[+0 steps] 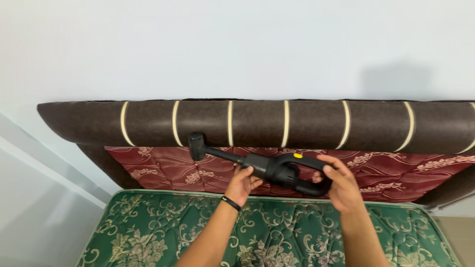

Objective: The person uses a handheld vacuum cleaner to clean a maroon and brown upholstered headboard. They move the vacuum nozzle systematically across the tufted fabric surface, covering the top edge and the main panel of the headboard.

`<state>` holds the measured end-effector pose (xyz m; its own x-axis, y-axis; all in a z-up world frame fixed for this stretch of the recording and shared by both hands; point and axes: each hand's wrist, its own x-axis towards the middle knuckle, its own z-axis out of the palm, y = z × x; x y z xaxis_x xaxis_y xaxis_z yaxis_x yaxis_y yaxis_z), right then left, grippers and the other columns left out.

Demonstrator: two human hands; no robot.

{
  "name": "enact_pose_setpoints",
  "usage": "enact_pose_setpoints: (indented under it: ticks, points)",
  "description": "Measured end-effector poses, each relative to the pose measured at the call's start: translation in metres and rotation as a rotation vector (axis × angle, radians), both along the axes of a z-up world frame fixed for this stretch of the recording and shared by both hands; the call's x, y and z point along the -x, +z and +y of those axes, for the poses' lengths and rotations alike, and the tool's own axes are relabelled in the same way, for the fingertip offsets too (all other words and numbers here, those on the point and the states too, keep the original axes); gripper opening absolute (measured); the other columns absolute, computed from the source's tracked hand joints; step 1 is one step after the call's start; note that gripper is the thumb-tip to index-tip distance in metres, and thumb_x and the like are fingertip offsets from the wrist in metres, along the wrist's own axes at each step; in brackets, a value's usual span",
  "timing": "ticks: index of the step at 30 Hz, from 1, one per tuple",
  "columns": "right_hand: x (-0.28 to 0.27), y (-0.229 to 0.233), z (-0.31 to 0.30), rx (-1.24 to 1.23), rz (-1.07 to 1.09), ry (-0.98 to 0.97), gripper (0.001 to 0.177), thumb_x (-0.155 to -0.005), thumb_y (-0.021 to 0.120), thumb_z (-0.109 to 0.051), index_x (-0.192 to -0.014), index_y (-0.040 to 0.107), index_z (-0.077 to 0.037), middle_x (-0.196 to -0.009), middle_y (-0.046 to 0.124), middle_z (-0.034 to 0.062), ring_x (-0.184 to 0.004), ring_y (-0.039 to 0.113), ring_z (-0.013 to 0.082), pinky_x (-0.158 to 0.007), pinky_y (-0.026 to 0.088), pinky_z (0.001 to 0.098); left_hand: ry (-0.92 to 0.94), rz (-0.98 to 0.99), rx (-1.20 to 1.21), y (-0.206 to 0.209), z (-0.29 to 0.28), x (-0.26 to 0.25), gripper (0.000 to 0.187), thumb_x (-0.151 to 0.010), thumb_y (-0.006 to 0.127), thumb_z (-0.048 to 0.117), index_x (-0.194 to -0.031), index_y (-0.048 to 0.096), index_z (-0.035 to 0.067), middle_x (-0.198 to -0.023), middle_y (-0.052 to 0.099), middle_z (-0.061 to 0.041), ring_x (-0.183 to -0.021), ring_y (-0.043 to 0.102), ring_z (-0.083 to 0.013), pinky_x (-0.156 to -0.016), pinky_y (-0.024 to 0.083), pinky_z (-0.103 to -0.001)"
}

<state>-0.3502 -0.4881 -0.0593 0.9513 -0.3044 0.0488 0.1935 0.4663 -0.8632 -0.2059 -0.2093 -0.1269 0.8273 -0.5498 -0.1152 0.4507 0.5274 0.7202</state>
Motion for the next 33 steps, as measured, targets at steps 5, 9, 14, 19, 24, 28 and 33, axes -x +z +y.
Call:
enact_pose_setpoints:
  ticks: [5,9,14,19,24,28,33]
  points:
    - [0.035,-0.005,-0.051,-0.079,-0.116,-0.065,0.04,-0.101,0.057,-0.012,-0.138,0.055,0.003,-0.101,0.065,0.0182,-0.085,0.066,0.0233,-0.081,0.058,0.045,-0.148,-0.124,-0.165,0.02,-0.039,0.016,0.054,-0.086,0.075,0.041,-0.126,0.055,0.01,-0.106,0.074,-0.008,-0.093,0.076,-0.0196,-0.082,0.06,-0.034]
    - [0.062,-0.007,-0.082,-0.166,-0.291,-0.025,0.049,-0.1,0.049,-0.006,-0.148,0.05,0.006,-0.118,0.066,0.0285,-0.097,0.068,0.0297,-0.088,0.057,0.0522,-0.234,-0.136,-0.231,0.034,-0.068,0.026,0.058,-0.084,0.076,0.048,-0.123,0.057,0.01,-0.104,0.076,-0.007,-0.088,0.077,-0.0207,-0.079,0.06,-0.033]
    - [0.081,-0.01,-0.103,-0.257,-0.342,-0.084,0.058,-0.097,0.046,-0.007,-0.153,0.046,0.005,-0.128,0.063,0.0324,-0.103,0.068,0.0334,-0.091,0.056,0.0539,-0.218,-0.145,-0.311,0.045,-0.102,0.04,0.055,-0.086,0.072,0.052,-0.117,0.061,0.008,-0.098,0.077,-0.011,-0.076,0.077,-0.0207,-0.071,0.062,-0.033]
    - [0.088,-0.005,-0.124,-0.299,-0.399,-0.104,0.058,-0.097,0.049,-0.007,-0.153,0.047,0.006,-0.131,0.063,0.0321,-0.105,0.068,0.0358,-0.092,0.055,0.0538,-0.196,-0.192,-0.336,0.06,-0.131,0.055,0.059,-0.088,0.068,0.057,-0.115,0.064,0.005,-0.092,0.077,-0.015,-0.07,0.076,-0.0206,-0.064,0.062,-0.031]
    - [0.096,0.005,-0.153,-0.315,-0.391,-0.138,0.062,-0.094,0.054,-0.011,-0.154,0.049,0.003,-0.132,0.064,0.0291,-0.108,0.068,0.0349,-0.099,0.052,0.0551,-0.214,-0.186,-0.373,0.071,-0.166,0.062,0.064,-0.09,0.062,0.064,-0.112,0.066,0.004,-0.089,0.077,-0.015,-0.07,0.077,-0.0214,-0.058,0.058,-0.028]
    - [0.094,0.013,-0.173,-0.348,-0.5,-0.1,0.057,-0.097,0.058,-0.012,-0.151,0.049,0.005,-0.129,0.064,0.0273,-0.112,0.067,0.0329,-0.104,0.05,0.0531,-0.213,-0.219,-0.388,0.079,-0.192,0.06,0.067,-0.091,0.059,0.066,-0.111,0.066,0.002,-0.087,0.076,-0.014,-0.071,0.077,-0.0218,-0.059,0.058,-0.027]
    - [0.077,0.018,-0.184,-0.39,-0.536,-0.072,0.051,-0.099,0.062,-0.012,-0.146,0.049,0.002,-0.125,0.064,0.023,-0.112,0.066,0.0307,-0.109,0.048,0.0513,-0.171,-0.238,-0.373,0.091,-0.202,0.05,0.069,-0.091,0.058,0.069,-0.106,0.065,0.002,-0.086,0.075,-0.015,-0.071,0.076,-0.023,-0.06,0.06,-0.029]
